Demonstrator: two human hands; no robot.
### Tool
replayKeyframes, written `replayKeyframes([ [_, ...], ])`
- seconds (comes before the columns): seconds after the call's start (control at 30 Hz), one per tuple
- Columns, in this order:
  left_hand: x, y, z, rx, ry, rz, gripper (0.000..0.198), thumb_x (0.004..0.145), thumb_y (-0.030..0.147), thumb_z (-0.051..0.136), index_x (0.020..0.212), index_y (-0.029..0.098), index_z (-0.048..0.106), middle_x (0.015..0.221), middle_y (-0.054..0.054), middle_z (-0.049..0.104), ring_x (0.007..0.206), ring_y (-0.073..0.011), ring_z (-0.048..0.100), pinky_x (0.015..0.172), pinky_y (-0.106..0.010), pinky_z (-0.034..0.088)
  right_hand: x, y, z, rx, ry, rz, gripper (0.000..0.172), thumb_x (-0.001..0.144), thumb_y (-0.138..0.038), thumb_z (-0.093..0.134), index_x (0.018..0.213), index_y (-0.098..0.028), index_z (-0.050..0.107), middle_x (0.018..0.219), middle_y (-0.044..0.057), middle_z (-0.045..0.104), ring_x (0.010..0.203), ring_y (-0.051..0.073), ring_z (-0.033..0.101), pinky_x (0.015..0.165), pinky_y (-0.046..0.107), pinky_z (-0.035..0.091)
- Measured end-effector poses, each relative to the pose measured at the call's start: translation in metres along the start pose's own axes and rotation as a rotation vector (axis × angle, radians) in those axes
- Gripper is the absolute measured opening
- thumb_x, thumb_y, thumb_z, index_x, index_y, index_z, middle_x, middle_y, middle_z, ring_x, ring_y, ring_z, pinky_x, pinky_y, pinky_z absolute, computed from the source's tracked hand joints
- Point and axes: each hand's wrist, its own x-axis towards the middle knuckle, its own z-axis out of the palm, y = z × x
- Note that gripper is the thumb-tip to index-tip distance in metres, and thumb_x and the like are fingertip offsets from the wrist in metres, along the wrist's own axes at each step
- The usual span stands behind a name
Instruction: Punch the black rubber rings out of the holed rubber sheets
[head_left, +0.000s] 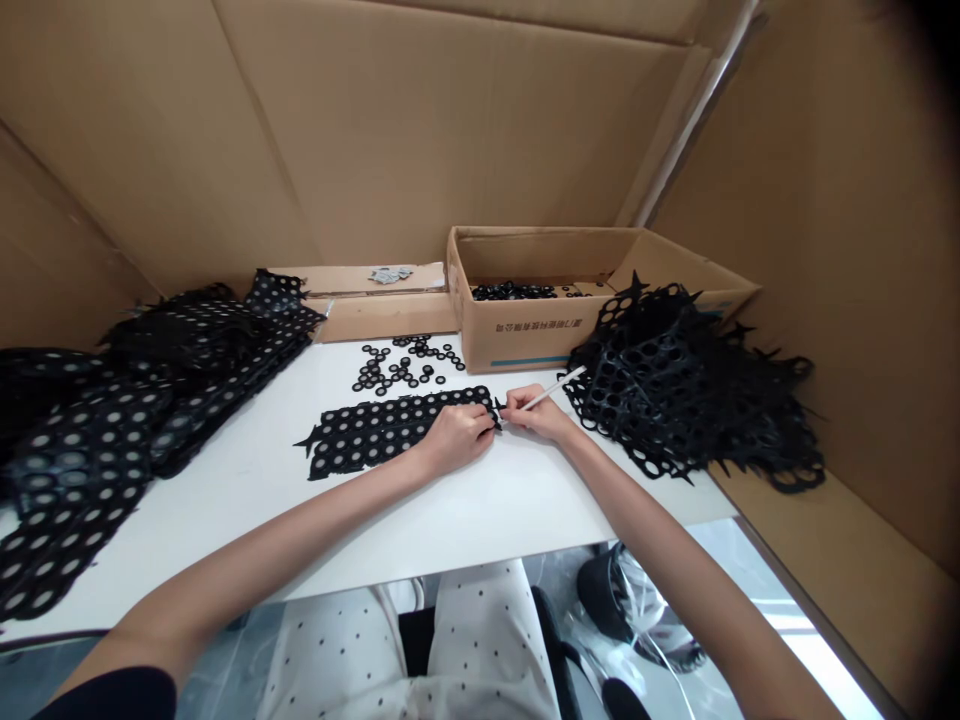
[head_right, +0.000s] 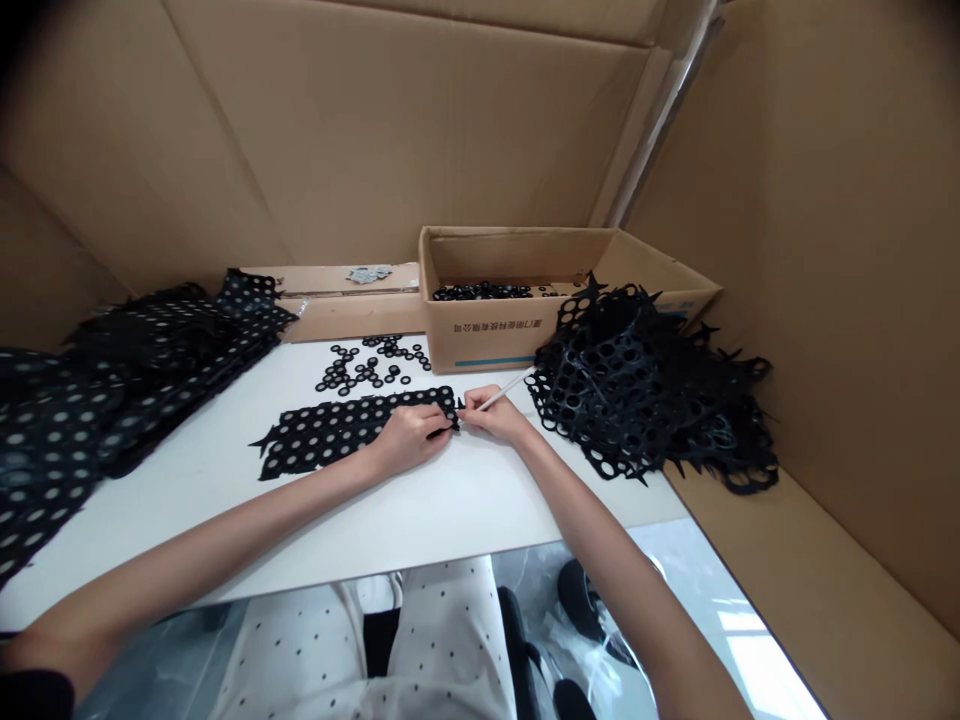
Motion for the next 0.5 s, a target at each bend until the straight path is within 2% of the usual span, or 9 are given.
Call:
replayKeyframes([
  [0.27,0.002,0.0,-0.002,-0.126,-0.042,-0.124,0.018,0.078,0.017,0.051,0.069,0.015,0.066,0.07,-0.003,0.062,0.064,-0.0119,0.059,0.058,-0.021,0.044,0.003,0.002,0.002,-0.033,-0.024,-0.012,0.032,0.07,-0.033,0.062,0.052,-0.015,0.044,0.044,-0.004,0.041,0.042,0.006,0.032,0.042,0.018,0.021],
  [0.33,0.002,0.0,-0.002,-0.132,-0.067,-0.129,0.017,0.078,0.016,0.051,0.07,0.016,0.066,0.072,-0.003,0.063,0.067,-0.0127,0.06,0.06,-0.022,0.045,0.002,0.003,-0.003,-0.019,0.056,-0.03,0.034,0.07,-0.034,0.06,0.049,-0.016,0.04,0.041,-0.005,0.037,0.04,0.006,0.03,0.041,0.019,0.021],
  [0.4,0.001,0.001,-0.003,-0.13,-0.097,-0.126,0.017,0.079,0.016,0.051,0.074,0.016,0.067,0.075,-0.003,0.064,0.07,-0.0135,0.06,0.061,-0.022,0.045,0.0,0.003,-0.009,-0.017,0.214,-0.069,0.037,0.072,-0.035,0.056,0.048,-0.017,0.034,0.04,-0.005,0.033,0.039,0.007,0.028,0.041,0.02,0.021],
  [0.43,0.001,0.001,-0.005,-0.135,-0.115,-0.123,0.018,0.08,0.016,0.05,0.076,0.016,0.067,0.078,-0.003,0.064,0.072,-0.0138,0.061,0.062,-0.022,0.046,-0.001,0.002,-0.012,-0.055,0.301,-0.096,0.037,0.073,-0.035,0.054,0.049,-0.018,0.033,0.041,-0.005,0.032,0.04,0.007,0.029,0.042,0.02,0.021],
  [0.5,-0.001,0.004,-0.01,-0.174,-0.151,-0.124,0.017,0.08,0.019,0.051,0.083,0.017,0.068,0.085,-0.004,0.064,0.077,-0.0143,0.061,0.066,-0.022,0.047,-0.001,0.002,-0.018,-0.264,0.371,-0.137,0.032,0.074,-0.035,0.055,0.052,-0.017,0.041,0.046,-0.003,0.041,0.044,0.01,0.037,0.045,0.02,0.028],
])
